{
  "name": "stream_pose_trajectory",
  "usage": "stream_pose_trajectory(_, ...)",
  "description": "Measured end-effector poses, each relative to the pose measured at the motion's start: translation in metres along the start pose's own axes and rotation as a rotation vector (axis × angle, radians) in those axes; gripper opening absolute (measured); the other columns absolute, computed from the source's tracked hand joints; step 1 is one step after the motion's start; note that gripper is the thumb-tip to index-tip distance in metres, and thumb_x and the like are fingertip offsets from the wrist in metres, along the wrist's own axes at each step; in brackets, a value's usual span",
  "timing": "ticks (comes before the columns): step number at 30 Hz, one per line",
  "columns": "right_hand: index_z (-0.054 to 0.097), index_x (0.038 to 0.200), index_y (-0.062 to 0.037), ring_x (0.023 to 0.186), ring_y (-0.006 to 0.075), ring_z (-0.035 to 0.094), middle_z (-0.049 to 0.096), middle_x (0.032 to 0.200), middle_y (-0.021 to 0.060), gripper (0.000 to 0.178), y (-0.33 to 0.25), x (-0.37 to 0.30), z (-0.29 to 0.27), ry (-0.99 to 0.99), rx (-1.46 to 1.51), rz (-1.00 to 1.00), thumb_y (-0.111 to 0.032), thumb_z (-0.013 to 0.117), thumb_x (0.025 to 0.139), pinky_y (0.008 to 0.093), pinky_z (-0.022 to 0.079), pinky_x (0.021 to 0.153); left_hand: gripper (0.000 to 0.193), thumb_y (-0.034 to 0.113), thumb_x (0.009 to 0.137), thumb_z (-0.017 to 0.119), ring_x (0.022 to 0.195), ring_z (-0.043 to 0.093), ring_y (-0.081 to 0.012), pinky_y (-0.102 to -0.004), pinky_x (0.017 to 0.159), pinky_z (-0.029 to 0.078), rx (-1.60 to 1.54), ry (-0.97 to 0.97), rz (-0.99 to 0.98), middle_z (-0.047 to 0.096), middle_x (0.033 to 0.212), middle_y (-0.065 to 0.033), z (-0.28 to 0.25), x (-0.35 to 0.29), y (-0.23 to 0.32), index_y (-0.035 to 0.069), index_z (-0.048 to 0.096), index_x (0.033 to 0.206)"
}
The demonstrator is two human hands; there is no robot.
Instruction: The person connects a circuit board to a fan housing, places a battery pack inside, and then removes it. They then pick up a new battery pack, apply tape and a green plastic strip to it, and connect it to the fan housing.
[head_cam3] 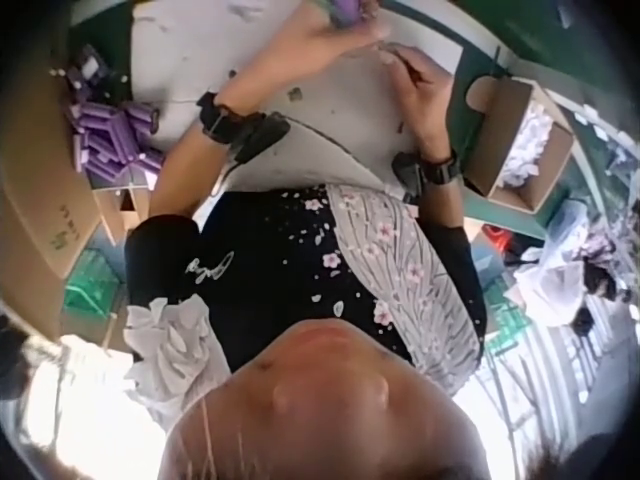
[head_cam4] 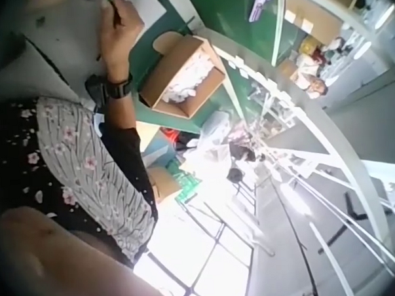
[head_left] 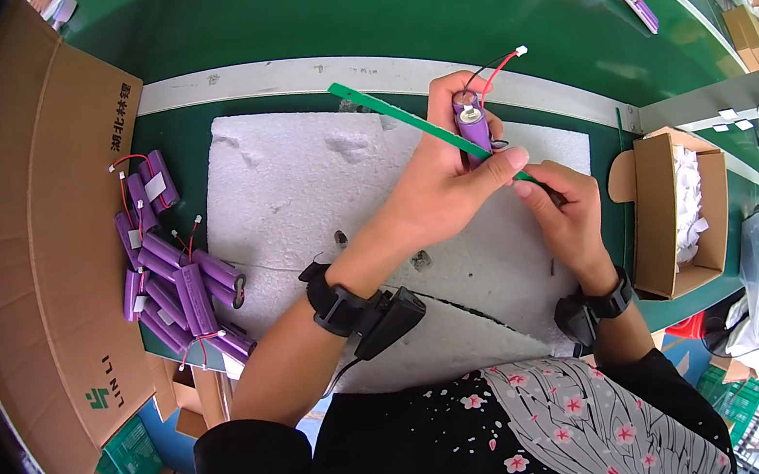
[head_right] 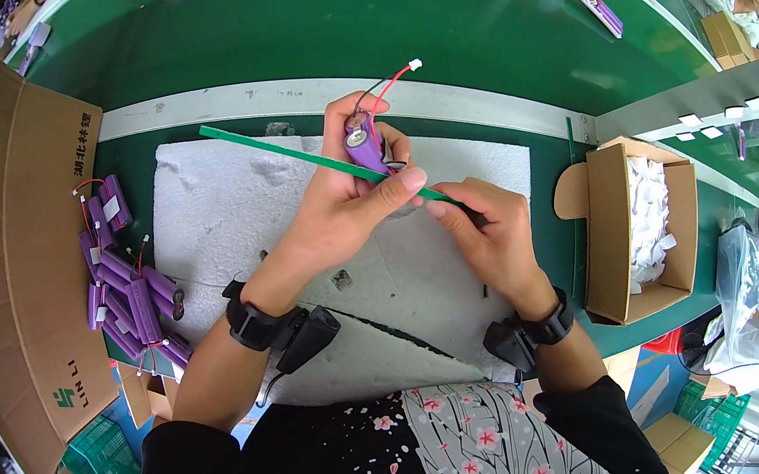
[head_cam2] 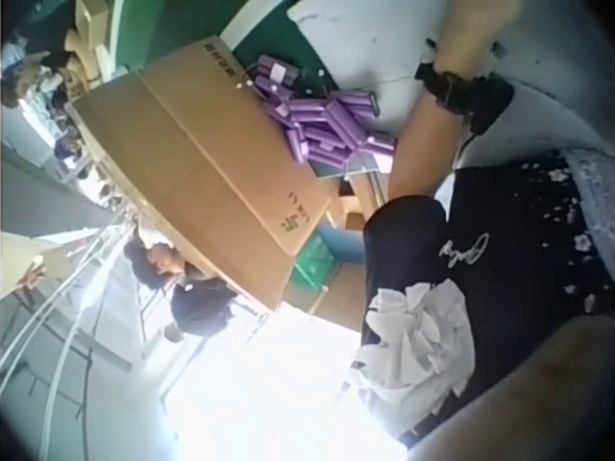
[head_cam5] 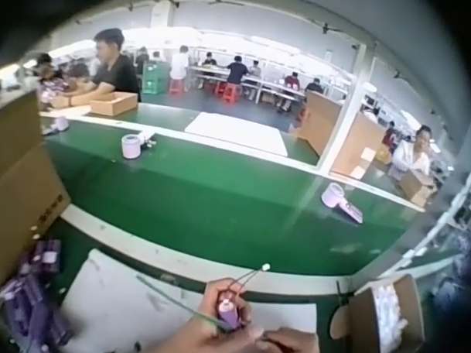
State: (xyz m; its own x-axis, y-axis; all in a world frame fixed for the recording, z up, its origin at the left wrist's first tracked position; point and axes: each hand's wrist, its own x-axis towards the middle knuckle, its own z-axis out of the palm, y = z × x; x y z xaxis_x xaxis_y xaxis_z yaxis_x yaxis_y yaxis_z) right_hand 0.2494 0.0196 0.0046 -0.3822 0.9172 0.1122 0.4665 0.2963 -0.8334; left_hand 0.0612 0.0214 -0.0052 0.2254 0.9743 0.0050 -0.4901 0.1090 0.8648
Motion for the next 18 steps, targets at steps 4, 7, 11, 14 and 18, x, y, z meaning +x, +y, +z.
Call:
stream_pose_trajectory(4,0.067,0.097,0.0026,0.054,0.0167,0.047,0.054,0.064,0.0087,0.016,0.0032,-0.0016,-0.0017,-0.008,0.005,0.019,-0.011,0.067,0.088,0.0284,0.037,0.052,0.068,0.003,0.083,0.07,0.078,0.046,-0.0093,-0.0232,0.067,0.043,0.1,-0.036,0.121,0.044,0.096,-0.0036,-0.0007,0.0013,-0.0019,0.011,0.023,0.132)
stream_pose_trajectory(7,0.067,0.097,0.003,0.054,0.017,0.046,0.053,0.063,0.0085,0.017,0.0037,-0.0017,-0.0017,-0.012,0.015,0.03,-0.011,0.066,0.088,0.0287,0.037,0.051,0.07,0.003,0.083,0.071,0.079,0.046,-0.0092,-0.023,0.067,0.043,0.076,-0.05,0.113,0.044,0.096,-0.0038,-0.0007,0.0016,-0.002,0.011,0.023,0.133)
stream_pose_trajectory(11,0.067,0.097,0.0033,0.054,0.0171,0.046,0.053,0.063,0.0084,0.017,0.0023,-0.0011,-0.0026,-0.03,0.022,0.022,-0.011,0.065,0.089,0.0289,0.037,0.051,0.073,0.003,0.082,0.072,0.081,0.046,-0.0094,-0.0232,0.068,0.042,0.003,-0.05,0.112,0.043,0.098,-0.0041,0.0015,0.0017,-0.0029,0.012,0.021,0.135)
stream_pose_trajectory(14,0.067,0.098,0.0032,0.054,0.0173,0.047,0.053,0.063,0.0086,0.017,0.0003,-0.0004,-0.0036,-0.066,0.027,0.02,-0.01,0.065,0.089,0.029,0.037,0.052,0.073,0.0,0.082,0.071,0.084,0.047,-0.0107,-0.0244,0.071,0.043,-0.024,-0.052,0.104,0.044,0.099,-0.0046,0.0007,0.0012,-0.0022,0.014,0.022,0.134)
stream_pose_trajectory(18,0.067,0.1,0.003,0.055,0.0176,0.048,0.054,0.064,0.0092,0.017,-0.0013,0.0,-0.0035,-0.079,0.047,-0.003,-0.01,0.065,0.088,0.0292,0.038,0.052,0.072,-0.006,0.081,0.07,0.09,0.051,-0.0133,-0.0266,0.076,0.046,-0.02,-0.061,0.086,0.046,0.1,-0.0056,-0.0004,0.0006,-0.0016,0.017,0.024,0.131)
